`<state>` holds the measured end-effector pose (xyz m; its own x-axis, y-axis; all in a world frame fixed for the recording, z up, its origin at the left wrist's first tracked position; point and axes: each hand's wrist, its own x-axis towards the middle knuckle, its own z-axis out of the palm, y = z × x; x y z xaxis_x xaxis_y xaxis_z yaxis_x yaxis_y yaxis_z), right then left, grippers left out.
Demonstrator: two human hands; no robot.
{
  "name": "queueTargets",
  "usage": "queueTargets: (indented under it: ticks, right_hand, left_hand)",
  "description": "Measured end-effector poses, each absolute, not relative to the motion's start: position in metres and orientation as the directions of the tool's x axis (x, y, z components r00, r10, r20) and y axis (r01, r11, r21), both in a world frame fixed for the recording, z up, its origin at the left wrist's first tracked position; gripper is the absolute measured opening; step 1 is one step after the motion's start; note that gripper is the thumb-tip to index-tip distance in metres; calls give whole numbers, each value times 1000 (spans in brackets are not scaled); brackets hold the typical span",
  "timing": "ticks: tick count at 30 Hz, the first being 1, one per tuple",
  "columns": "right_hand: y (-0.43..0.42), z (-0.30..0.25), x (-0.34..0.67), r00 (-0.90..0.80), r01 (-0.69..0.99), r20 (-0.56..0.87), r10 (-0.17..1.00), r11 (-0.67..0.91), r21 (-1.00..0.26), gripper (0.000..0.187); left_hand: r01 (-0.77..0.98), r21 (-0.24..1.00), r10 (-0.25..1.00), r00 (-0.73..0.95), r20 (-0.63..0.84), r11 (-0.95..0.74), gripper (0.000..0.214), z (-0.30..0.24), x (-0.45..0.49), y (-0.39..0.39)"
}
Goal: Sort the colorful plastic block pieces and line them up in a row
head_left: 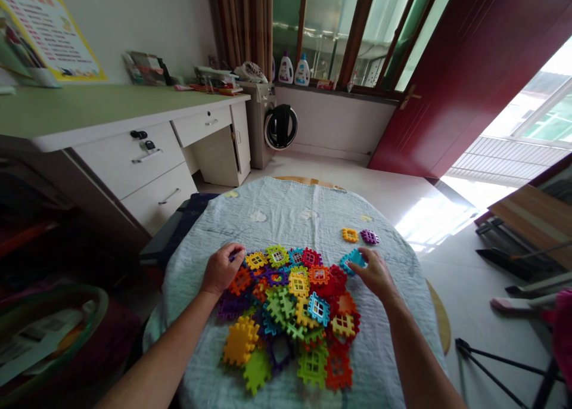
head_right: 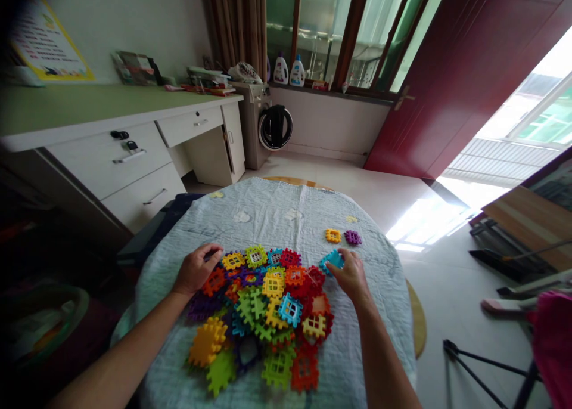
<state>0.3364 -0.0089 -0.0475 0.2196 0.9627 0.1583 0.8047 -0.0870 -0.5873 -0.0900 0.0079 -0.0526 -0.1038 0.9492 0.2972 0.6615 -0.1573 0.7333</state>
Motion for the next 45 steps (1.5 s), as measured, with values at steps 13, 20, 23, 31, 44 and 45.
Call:
queueTargets:
  ticks: [13, 20, 23, 31, 44, 45]
  right_hand:
    - [-9, -55, 322, 160, 940, 47, 986, -138, -312, 53]
    - [-8, -55, 317, 169, 945, 46, 985, -148, -291, 49]
    - [-8, -54, 317, 166, 952, 55, 985, -145, -270, 47]
    - [33, -28, 311, 74, 970, 78, 994, -53, -239, 50]
    - [119, -20, 293, -135, 980, -162, 977, 107, -170, 53]
    - [120, -21, 294, -142, 979, -172, 975, 113, -168, 53]
  left_hand:
    - [661, 732, 950, -93, 298, -165, 31, -54, -90, 9]
    - [667, 726, 949, -90, 302, -167, 30, -53, -90, 8]
    - [665, 724, 946, -81, 315, -184, 29, -55, -91, 8]
    - [677, 703, 934, -62, 351, -219, 26, -57, -93, 9]
    - [693, 687, 933, -60, 355, -217, 25, -56, -93, 9]
    - [691, 689, 933, -62, 355, -216, 25, -56, -93, 8]
